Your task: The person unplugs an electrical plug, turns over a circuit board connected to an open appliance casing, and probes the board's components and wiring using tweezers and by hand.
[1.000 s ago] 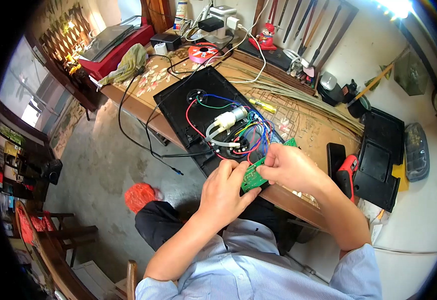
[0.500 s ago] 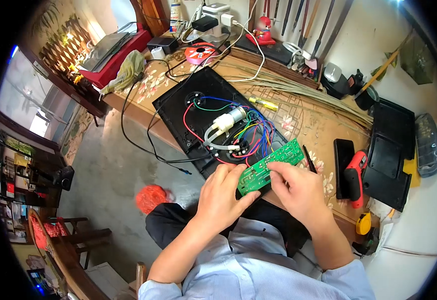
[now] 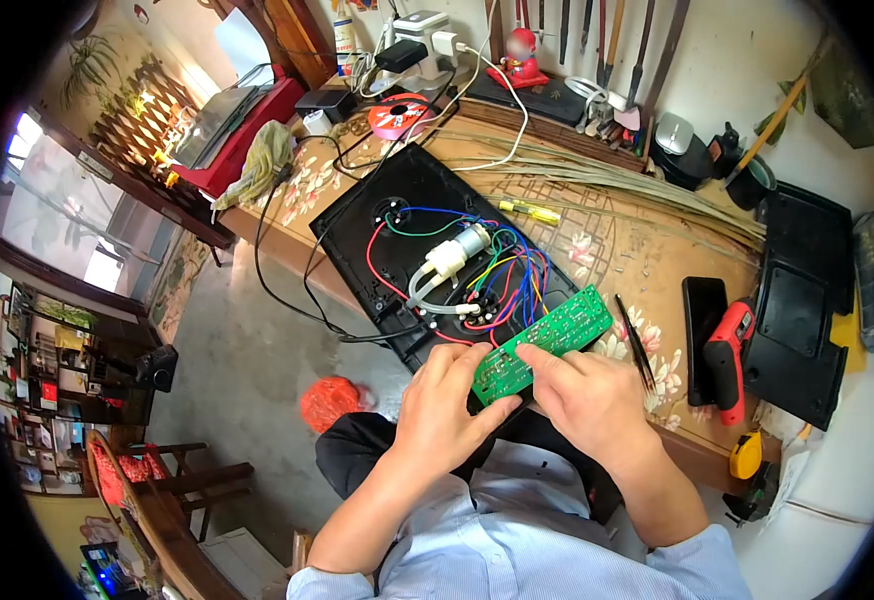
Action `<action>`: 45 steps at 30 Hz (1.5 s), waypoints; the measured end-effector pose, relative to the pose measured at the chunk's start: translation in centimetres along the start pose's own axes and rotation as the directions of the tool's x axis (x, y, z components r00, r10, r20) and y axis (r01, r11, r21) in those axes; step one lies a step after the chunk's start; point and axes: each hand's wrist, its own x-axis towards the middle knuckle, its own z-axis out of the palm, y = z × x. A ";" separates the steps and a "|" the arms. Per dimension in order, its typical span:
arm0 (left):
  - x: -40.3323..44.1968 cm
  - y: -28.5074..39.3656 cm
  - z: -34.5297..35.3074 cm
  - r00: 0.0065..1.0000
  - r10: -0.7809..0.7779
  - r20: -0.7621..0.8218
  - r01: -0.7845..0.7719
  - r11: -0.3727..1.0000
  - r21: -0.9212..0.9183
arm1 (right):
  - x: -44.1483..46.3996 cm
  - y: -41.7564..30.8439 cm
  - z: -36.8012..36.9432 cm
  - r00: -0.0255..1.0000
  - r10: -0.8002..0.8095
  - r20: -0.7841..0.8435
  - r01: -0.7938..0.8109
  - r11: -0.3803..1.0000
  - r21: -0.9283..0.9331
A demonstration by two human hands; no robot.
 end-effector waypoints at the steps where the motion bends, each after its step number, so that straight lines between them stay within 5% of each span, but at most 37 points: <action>1: 0.0 0.0 0.0 1.000 -0.010 0.007 0.010 1.000 0.006 | 0.0 0.1 0.1 1.000 -0.003 -0.002 0.003 1.000 0.005; 18: -0.2 -0.2 0.3 1.000 0.001 -0.016 -0.001 1.000 -0.011 | 0.0 0.5 0.5 0.984 -0.177 0.014 0.177 0.980 -0.088; 21: -0.3 -0.2 0.3 1.000 0.009 -0.024 -0.010 1.000 -0.024 | 0.5 0.4 0.0 0.990 -0.141 -0.005 0.141 0.989 -0.040; 23: -0.3 -0.3 0.3 0.999 0.020 -0.036 -0.021 1.000 -0.020 | 1.2 -0.4 -0.4 0.989 0.148 0.027 -0.150 0.969 0.197; 26: -0.5 -0.3 0.6 0.998 0.016 -0.060 -0.017 1.000 -0.021 | 2.7 -0.9 -1.4 0.949 0.234 0.211 -0.290 0.909 0.299; 36: -0.6 -0.6 0.9 0.990 0.096 -0.107 -0.098 0.995 -0.011 | 4.9 -1.5 -1.4 0.849 0.301 0.434 -0.414 0.890 0.192; 45: -0.7 -0.7 1.0 0.990 0.093 -0.104 -0.097 0.995 -0.033 | 5.0 -1.0 -0.5 0.835 0.349 0.424 -0.462 0.864 0.199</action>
